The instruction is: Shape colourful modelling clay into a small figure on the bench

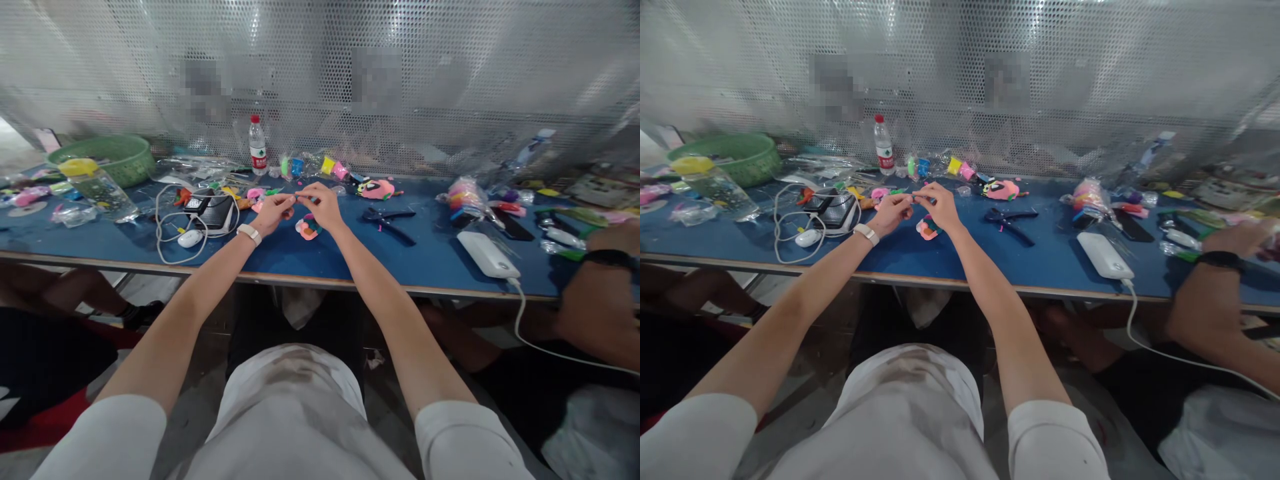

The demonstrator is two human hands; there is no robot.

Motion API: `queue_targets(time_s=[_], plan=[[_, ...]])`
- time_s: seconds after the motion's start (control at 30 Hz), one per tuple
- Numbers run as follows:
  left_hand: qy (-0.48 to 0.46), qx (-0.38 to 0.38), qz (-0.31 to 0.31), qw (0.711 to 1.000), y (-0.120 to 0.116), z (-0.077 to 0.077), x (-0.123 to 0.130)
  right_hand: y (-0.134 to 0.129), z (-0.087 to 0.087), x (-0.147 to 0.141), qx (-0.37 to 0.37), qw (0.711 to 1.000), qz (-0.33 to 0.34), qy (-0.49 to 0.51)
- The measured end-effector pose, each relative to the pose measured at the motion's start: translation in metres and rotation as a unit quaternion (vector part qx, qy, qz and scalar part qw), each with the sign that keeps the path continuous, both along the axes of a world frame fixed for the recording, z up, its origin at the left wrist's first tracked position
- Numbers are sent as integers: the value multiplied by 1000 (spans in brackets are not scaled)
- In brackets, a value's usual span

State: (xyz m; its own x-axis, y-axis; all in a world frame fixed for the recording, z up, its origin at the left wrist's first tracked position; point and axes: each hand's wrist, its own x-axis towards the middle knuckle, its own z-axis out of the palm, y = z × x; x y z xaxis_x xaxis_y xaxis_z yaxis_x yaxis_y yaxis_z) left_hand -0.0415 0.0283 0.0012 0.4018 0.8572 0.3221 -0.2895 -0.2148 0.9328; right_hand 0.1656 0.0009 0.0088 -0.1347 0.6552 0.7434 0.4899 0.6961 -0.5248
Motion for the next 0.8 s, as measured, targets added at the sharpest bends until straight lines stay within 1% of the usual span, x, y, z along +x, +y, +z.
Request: queue_targets(time_s=[0.2, 0.33, 0.47, 0.63, 0.8], plan=[[-8, -21, 12, 1000, 0, -1, 1, -2, -1, -5, -8, 999, 40, -9], [1, -35, 9, 999, -3, 1, 1, -2, -1, -9, -9, 999, 25, -22], [8, -50, -6, 999, -8, 4, 0, -2, 0, -11, 0, 1000, 2, -27], [-12, -72, -43, 996, -13, 9, 0, 0, -2, -11, 16, 999, 21, -48], [-21, -66, -46, 996, -13, 10, -1, 1, -4, -12, 33, 997, 48, -51]])
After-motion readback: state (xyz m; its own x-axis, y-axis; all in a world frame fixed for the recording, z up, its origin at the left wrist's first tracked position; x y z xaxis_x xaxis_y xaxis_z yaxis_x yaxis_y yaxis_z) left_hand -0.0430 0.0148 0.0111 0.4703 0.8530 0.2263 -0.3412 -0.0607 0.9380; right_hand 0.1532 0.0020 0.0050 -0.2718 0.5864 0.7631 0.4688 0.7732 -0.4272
